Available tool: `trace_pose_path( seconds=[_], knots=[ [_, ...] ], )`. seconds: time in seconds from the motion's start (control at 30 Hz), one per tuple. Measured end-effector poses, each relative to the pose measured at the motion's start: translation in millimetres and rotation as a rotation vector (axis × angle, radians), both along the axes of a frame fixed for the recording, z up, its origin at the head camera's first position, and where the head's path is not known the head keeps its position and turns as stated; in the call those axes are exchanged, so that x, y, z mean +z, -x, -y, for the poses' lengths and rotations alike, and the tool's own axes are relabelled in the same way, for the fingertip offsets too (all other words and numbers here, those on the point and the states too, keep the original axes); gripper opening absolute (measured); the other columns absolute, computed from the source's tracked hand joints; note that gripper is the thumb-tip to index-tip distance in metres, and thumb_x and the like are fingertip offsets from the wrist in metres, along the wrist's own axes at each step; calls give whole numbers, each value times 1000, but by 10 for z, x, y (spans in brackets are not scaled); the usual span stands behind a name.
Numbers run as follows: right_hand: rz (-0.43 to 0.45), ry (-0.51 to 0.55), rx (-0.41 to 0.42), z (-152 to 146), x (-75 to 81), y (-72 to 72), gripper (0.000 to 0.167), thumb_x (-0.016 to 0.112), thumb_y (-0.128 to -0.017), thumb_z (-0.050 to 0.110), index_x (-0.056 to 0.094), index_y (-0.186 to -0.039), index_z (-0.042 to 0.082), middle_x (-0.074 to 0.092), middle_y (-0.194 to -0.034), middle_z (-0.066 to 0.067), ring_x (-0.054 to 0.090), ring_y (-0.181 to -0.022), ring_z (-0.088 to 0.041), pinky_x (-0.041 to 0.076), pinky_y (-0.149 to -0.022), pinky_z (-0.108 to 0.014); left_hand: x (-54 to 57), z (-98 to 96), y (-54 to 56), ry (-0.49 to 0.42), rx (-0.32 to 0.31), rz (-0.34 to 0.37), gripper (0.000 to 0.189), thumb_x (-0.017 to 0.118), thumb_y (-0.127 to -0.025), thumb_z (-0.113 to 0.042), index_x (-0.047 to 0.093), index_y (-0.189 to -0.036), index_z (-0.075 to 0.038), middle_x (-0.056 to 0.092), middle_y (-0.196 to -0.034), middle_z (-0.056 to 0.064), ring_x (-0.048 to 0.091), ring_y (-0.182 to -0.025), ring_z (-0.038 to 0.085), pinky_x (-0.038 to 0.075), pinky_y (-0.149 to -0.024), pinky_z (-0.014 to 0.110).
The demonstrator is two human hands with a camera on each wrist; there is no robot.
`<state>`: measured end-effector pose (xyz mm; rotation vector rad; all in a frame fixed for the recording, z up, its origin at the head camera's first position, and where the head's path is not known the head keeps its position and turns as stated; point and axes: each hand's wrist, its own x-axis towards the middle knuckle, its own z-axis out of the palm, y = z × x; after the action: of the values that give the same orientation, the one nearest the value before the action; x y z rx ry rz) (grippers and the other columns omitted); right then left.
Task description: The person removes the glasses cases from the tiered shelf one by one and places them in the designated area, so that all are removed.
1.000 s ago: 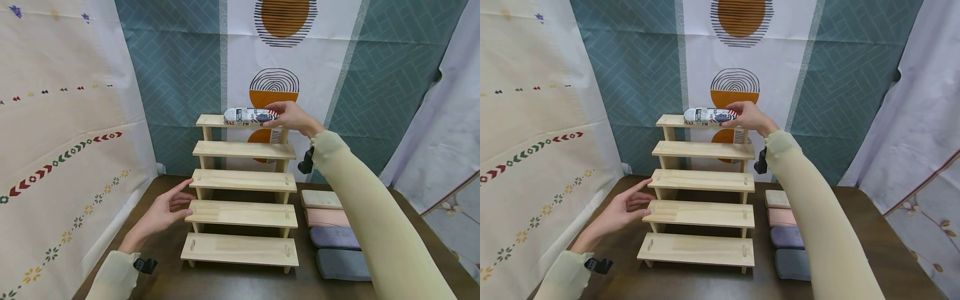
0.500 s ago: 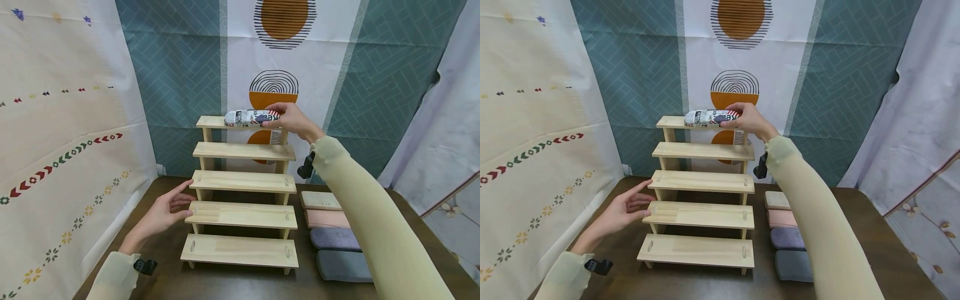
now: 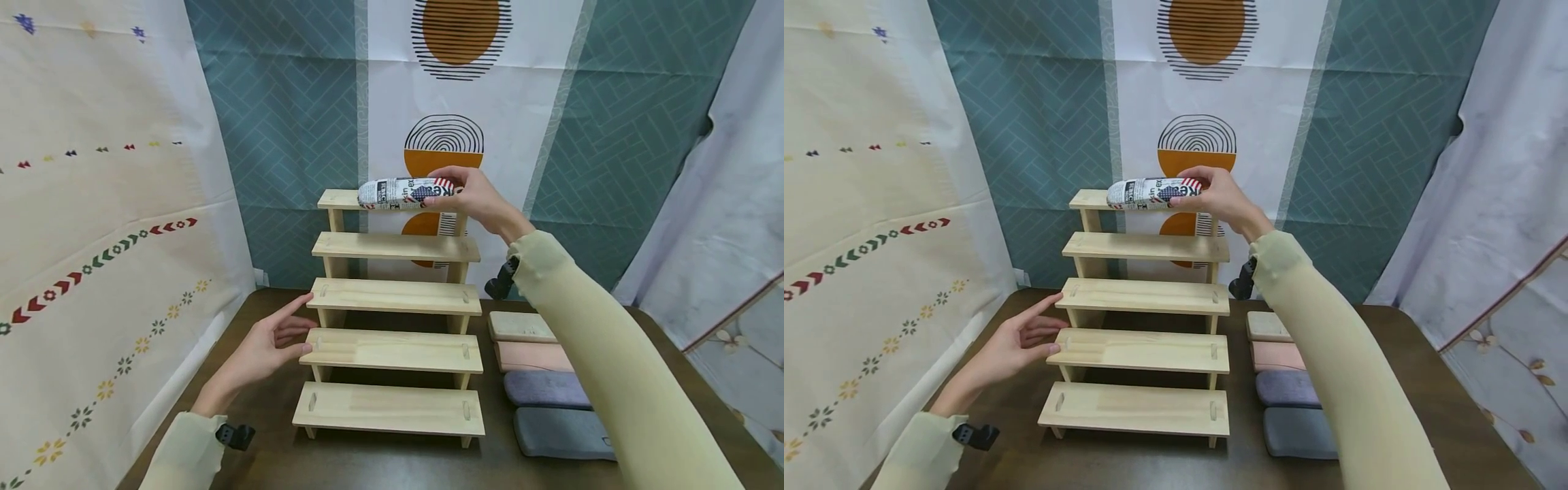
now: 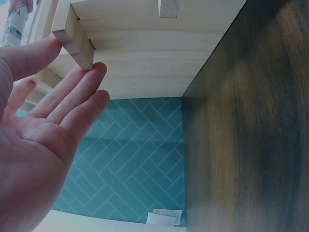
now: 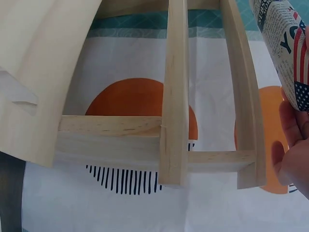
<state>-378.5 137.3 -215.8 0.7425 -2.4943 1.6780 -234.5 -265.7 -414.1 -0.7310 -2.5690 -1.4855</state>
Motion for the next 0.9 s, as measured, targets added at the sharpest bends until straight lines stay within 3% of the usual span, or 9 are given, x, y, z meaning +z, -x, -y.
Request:
trace_pose_path(
  seconds=[0.43,0.67,0.77,0.9],
  knots=[
    [-15,53,44,-85,-94,-233,49,80,-93,8,63,-138,0,61,-129,-16,57,-109,-29,53,-89,-27,-6,6,-6,-1,-9,-10,90,82,-92,-4,36,-166,-25,67,-133,22,68,-121,31,53,-100,49],
    [-38,62,34,-178,-160,-357,48,80,-93,6,64,-138,1,63,-126,-15,57,-105,-29,54,-84,-26,-11,5,-8,-4,-21,-12,91,82,-92,-3,35,-167,-24,67,-133,22,68,-121,30,54,-99,36],
    [-53,60,33,-228,-195,-399,47,80,-92,7,65,-137,2,64,-126,-14,57,-104,-28,54,-83,-26,-9,1,-10,-2,-20,-13,91,82,-92,-4,35,-167,-24,67,-133,22,68,-121,30,54,-99,38],
    [-72,61,57,-304,-257,-461,47,79,-94,7,64,-138,0,63,-126,-14,57,-107,-27,54,-85,-27,-7,-7,-7,-2,-15,-16,91,82,-92,-3,35,-167,-24,68,-133,21,68,-121,31,52,-100,51]
  ],
)
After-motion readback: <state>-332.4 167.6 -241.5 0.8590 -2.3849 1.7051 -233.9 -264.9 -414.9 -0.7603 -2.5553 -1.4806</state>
